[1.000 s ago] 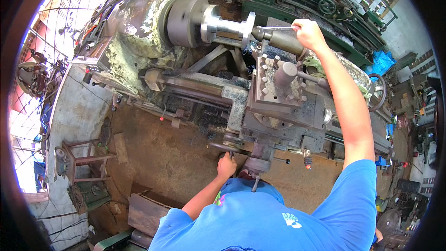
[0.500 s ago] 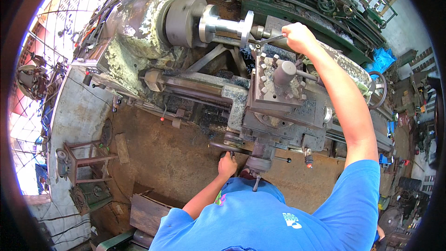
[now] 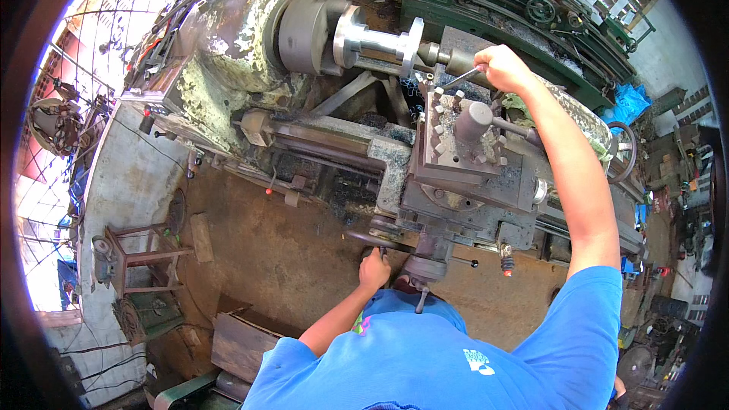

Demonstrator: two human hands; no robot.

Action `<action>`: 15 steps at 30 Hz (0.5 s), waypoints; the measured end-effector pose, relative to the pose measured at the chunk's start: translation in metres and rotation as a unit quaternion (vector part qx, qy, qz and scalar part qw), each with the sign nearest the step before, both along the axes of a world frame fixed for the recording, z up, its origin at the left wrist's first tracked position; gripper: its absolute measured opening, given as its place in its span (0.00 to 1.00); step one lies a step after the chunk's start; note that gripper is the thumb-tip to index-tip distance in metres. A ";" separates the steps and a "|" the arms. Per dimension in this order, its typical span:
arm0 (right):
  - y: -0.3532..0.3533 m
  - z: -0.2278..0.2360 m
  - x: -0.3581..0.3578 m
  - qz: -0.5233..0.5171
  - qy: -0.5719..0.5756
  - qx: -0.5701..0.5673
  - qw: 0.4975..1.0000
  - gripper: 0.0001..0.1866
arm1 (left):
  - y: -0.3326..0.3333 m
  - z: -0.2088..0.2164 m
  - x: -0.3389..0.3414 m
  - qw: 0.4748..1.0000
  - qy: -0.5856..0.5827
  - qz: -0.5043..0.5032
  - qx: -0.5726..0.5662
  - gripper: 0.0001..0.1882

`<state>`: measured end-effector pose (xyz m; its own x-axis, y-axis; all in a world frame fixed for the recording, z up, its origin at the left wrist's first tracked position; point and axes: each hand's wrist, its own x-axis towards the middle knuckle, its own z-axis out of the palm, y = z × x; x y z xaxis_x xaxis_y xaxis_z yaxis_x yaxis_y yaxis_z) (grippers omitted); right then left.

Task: The person operates a metal lathe in a workshop, adjusting the tool post and carriage while a cylindrical metal workpiece rotates. They use a wrench to tighten a component on the lathe and repeatedly move the tool along the workpiece. The person also briefly interacts with another worker who hands them a piece of paper.

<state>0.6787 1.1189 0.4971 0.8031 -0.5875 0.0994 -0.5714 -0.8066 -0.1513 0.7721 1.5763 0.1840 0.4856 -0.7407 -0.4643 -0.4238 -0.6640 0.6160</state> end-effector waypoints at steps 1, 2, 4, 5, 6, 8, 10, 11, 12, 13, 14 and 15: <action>-0.002 -0.007 0.001 0.010 -0.011 0.012 1.000 0.06 | 0.000 -0.001 0.000 1.000 -0.008 -0.001 -0.001 0.15; -0.004 -0.014 0.003 0.018 -0.021 0.022 0.999 0.06 | 0.000 -0.002 0.000 1.000 -0.001 0.002 -0.004 0.15; -0.008 -0.023 0.006 0.015 -0.048 0.026 0.998 0.07 | 0.000 -0.003 0.000 1.000 -0.005 0.003 -0.004 0.15; -0.010 -0.026 0.007 0.004 -0.057 0.008 0.998 0.07 | 0.000 -0.003 0.000 1.000 0.000 0.002 -0.005 0.15; -0.012 -0.026 0.009 -0.014 -0.057 -0.007 0.998 0.07 | 0.000 -0.002 0.000 1.000 0.000 0.002 -0.005 0.15; -0.016 -0.022 0.010 -0.064 -0.080 -0.006 0.995 0.09 | 0.000 -0.001 0.000 1.000 0.001 0.003 -0.002 0.15; -0.019 -0.014 0.009 -0.124 -0.103 0.006 0.987 0.09 | 0.000 0.000 0.000 1.000 -0.002 0.003 0.006 0.15; -0.019 -0.011 0.007 -0.135 -0.093 0.006 0.986 0.10 | 0.000 0.001 0.000 1.000 0.004 0.006 0.003 0.15; -0.019 -0.008 0.005 -0.138 -0.103 -0.004 0.985 0.10 | 0.000 0.002 0.000 1.000 0.005 0.007 0.001 0.15; -0.018 -0.006 0.002 -0.142 -0.113 -0.015 0.983 0.10 | 0.000 0.002 0.000 1.000 0.003 0.008 0.003 0.14; -0.018 -0.004 -0.001 -0.152 -0.120 -0.021 0.981 0.10 | 0.000 0.003 0.000 1.000 0.007 0.008 -0.002 0.14; -0.018 -0.002 -0.004 -0.163 -0.129 -0.008 0.978 0.09 | 0.000 0.003 0.000 1.000 0.006 0.008 -0.002 0.14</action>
